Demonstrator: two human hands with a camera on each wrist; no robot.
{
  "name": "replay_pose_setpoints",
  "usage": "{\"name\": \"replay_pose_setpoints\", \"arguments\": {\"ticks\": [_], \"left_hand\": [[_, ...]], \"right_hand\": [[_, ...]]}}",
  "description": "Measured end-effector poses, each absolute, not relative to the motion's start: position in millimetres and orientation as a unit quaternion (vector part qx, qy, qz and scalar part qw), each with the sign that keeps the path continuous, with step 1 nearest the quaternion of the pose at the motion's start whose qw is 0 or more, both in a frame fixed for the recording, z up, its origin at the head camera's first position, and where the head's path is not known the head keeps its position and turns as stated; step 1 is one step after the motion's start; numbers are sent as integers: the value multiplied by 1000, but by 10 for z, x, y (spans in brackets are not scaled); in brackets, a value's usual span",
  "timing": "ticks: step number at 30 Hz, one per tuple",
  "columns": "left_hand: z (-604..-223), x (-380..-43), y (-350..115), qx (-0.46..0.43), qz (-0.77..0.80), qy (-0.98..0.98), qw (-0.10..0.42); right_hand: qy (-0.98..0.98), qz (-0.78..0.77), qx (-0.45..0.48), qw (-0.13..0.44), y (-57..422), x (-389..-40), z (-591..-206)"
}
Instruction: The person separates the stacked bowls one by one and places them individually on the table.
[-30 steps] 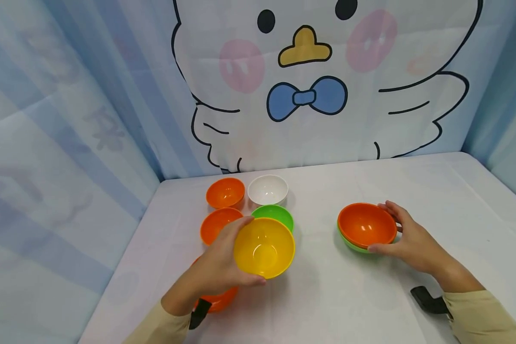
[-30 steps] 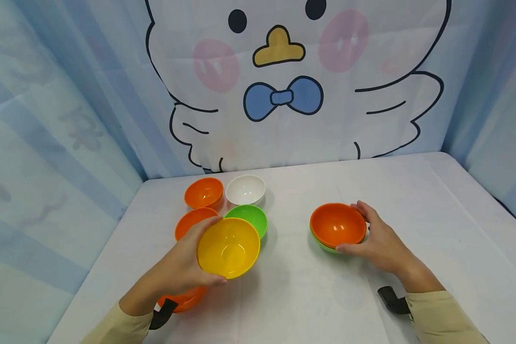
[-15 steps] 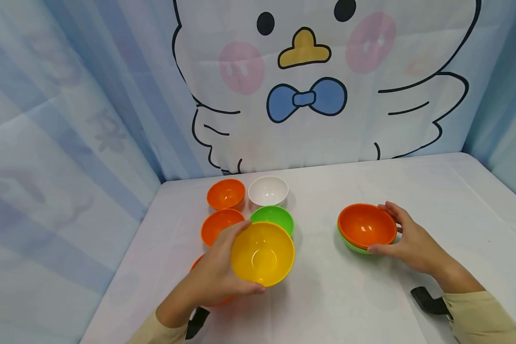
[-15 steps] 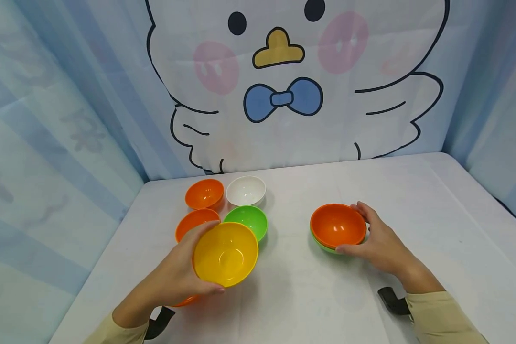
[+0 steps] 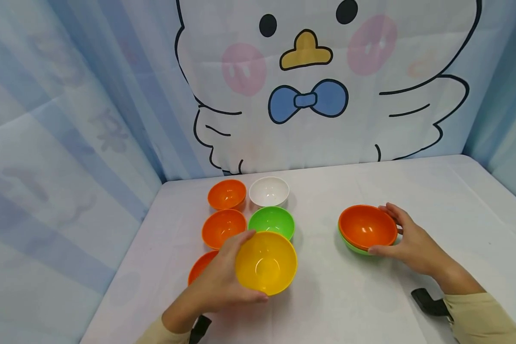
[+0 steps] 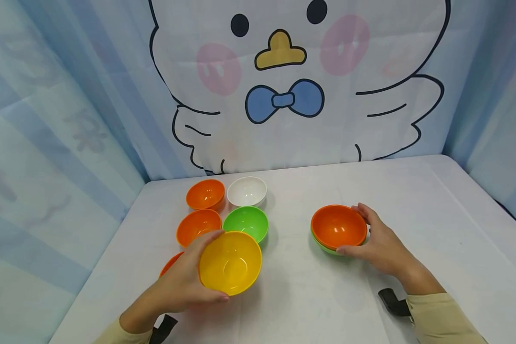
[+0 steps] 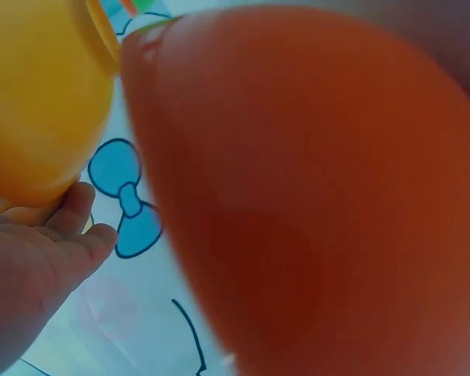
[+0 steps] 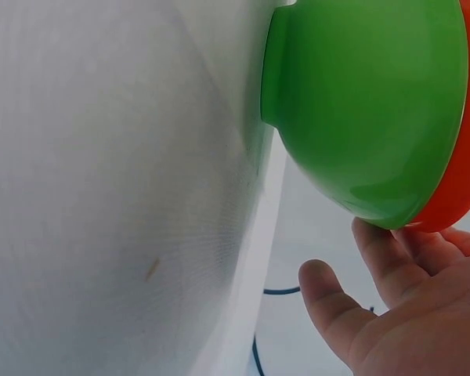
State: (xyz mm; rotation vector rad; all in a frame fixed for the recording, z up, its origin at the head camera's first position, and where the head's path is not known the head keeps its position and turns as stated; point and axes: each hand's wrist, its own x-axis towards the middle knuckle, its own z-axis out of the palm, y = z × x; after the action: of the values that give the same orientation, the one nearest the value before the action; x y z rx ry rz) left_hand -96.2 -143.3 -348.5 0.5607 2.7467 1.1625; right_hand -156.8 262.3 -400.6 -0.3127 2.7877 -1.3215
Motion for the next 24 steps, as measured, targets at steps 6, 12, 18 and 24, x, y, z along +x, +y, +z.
{"name": "replay_pose_setpoints", "arguments": {"ticks": [6, 12, 18, 24], "left_hand": [[-3571, -958, -1401, 191, 373, 905, 72], [-3665, -970, -1377, 217, 367, 903, 58], [-3721, -975, -1354, 225, 353, 907, 55], [-3763, -990, -1335, 215, 335, 915, 71]], "right_hand": [[900, -425, -100, 20, 2622, -1566, -4008], [900, -424, -102, 19, 2622, -1564, -4005], [899, -425, -102, 20, 2624, -1565, -4004], [901, -422, -99, 21, 2618, -1567, -4003]]}}
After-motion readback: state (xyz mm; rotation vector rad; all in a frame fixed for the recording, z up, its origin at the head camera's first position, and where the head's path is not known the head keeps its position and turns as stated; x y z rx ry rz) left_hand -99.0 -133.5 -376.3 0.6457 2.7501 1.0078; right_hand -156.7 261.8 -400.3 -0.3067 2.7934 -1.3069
